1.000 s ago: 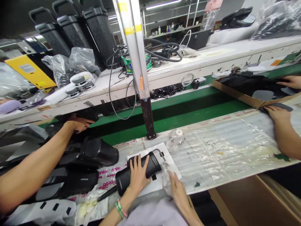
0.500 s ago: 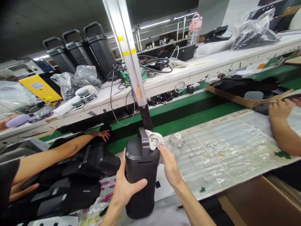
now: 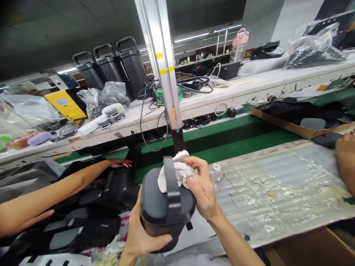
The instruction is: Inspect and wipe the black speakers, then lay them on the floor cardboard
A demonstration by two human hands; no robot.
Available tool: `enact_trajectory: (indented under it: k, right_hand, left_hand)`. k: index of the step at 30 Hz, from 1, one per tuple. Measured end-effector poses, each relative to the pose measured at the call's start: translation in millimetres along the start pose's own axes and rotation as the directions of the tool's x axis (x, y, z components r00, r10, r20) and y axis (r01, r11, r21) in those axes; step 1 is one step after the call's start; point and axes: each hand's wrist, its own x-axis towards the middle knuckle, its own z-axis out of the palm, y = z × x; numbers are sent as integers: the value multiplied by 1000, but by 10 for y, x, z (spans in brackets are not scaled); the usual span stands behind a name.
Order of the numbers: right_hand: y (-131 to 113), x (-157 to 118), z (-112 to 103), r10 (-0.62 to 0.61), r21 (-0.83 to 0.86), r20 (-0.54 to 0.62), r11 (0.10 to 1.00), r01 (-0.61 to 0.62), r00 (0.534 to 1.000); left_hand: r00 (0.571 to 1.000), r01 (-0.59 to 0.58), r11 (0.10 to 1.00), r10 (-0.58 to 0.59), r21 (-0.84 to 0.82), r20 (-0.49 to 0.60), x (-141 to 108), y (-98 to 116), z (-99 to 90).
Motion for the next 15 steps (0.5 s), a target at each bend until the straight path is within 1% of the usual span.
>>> enact_trajectory:
  k: [1,3,5,6,8,11,13,14,15]
  right_hand:
    - [14,-12,22,28,2,0,1000,-28,1000]
    - [33,-71,69,99,9,75,995,-100,992]
    - [60,-164,120,174,23,165,983,-180,971]
    - [78,-216,146,216,46,180,973,-228,960]
    - [118,-312,188,299,114,153,941,-318,942]
    - [145,-398,217,389,177,61,902,-393,919]
    - [130,-415,225,406,201,17,893,-401,914]
    - [115,-416,232,409,219,10,890,-401,913]
    - [97,-416,241,409,238,16,885,-400,913]
  left_hand:
    - [998,50,997,-52,-63,-29,-11,-20,-11]
    - [984,156,968,-169,-197,-48,-14,-44,-33]
    - [966,229,903,-257,-364,-29,4,-45,-47]
    - [960,241,857,-280,-456,-18,15,-40,-49]
    - [957,230,760,-291,-608,-1,30,-36,-43]
    - [963,219,671,-265,-708,46,16,-71,-18]
    - [962,234,647,-264,-726,75,-8,-111,3]
    - [960,239,653,-268,-719,76,-17,-127,13]
    - [960,243,681,-273,-691,68,-21,-135,21]
